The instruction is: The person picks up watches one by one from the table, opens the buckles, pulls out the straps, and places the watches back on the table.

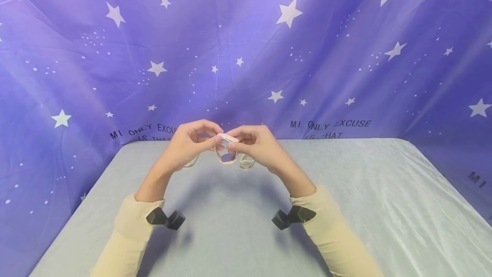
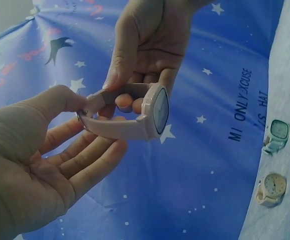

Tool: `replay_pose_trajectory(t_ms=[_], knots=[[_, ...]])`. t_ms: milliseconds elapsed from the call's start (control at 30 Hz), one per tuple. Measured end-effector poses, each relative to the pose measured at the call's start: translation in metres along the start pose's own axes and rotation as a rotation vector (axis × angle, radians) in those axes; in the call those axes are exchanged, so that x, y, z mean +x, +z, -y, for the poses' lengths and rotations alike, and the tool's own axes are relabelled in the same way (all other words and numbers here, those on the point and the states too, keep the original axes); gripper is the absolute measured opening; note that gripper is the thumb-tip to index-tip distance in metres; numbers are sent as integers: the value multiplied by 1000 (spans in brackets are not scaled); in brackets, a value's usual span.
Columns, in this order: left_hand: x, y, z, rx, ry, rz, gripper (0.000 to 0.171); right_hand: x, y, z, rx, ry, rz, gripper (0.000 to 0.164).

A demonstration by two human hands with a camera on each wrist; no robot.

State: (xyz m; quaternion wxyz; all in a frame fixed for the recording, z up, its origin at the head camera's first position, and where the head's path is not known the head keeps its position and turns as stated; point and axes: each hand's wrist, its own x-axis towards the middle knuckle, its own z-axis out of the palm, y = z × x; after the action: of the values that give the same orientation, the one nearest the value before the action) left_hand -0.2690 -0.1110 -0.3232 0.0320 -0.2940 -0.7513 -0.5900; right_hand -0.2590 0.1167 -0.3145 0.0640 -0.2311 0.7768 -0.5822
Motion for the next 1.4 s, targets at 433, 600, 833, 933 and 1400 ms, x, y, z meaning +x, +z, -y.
replay_pose_trajectory(t_ms=[433, 600, 833, 933, 1400], knots=[[1, 5, 0, 53, -9, 21, 12, 2, 4, 0, -35, -17, -24, 23], [1, 6, -1, 35, -22, 7, 10, 2, 5, 2, -36, -19, -15, 22], [2, 7, -1, 2, -43, -11, 9, 2, 4, 2, -16, -28, 14, 27], [3, 6, 0, -37, -57, -14, 8, 3, 2, 1, -14, -33, 35, 29], [2, 4, -1, -84, -149, 2, 12, 1, -2, 4, -26, -40, 45, 29]])
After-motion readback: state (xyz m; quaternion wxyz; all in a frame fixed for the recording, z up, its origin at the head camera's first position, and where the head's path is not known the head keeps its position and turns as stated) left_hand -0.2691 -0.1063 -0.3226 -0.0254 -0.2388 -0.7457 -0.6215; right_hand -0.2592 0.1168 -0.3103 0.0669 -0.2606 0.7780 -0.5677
